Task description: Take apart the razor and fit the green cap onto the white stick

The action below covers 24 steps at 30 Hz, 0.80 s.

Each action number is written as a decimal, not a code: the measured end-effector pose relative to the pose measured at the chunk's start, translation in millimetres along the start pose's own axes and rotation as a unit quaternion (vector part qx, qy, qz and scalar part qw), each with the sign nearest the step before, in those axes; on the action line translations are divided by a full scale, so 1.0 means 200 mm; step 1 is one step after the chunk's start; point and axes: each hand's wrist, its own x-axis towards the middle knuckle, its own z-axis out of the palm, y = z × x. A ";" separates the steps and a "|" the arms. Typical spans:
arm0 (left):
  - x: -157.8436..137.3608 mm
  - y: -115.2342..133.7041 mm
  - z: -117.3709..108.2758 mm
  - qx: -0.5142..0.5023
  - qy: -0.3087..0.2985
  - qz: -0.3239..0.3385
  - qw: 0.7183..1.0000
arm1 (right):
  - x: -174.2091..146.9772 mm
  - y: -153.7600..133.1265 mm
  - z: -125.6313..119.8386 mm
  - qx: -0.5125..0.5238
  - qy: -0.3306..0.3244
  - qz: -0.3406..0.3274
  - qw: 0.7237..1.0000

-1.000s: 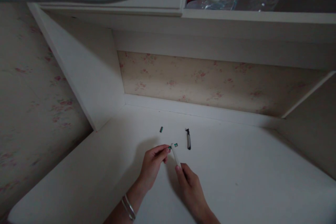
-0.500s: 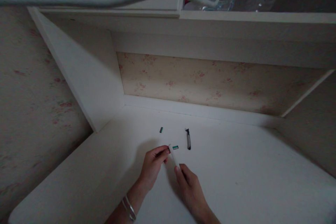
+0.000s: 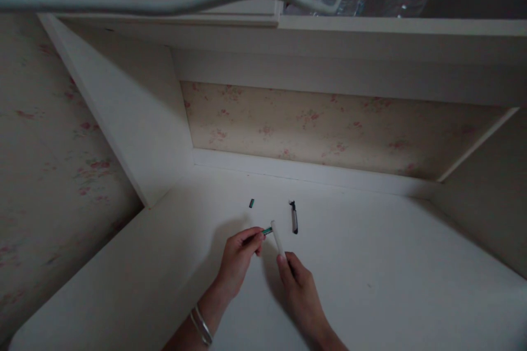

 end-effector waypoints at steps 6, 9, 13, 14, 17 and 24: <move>0.00 0.01 0.00 0.007 0.003 0.009 1.000 | -0.01 0.00 0.00 0.009 -0.032 -0.008 0.999; 0.00 0.01 0.00 0.007 0.006 0.005 1.000 | 0.00 0.00 0.00 0.001 0.009 -0.003 1.000; 0.00 0.01 0.00 0.031 -0.011 0.012 0.999 | 0.00 0.01 0.01 0.003 -0.049 -0.025 0.998; 0.00 0.01 0.00 0.032 -0.011 0.014 0.999 | 0.00 0.01 0.01 0.003 -0.054 -0.024 0.998; -0.01 0.02 0.00 0.023 0.002 0.013 1.000 | 0.00 0.02 0.00 -0.002 -0.014 -0.015 1.000; 0.00 0.01 0.00 0.017 0.007 0.003 1.000 | -0.01 0.00 0.01 0.007 -0.059 -0.018 0.998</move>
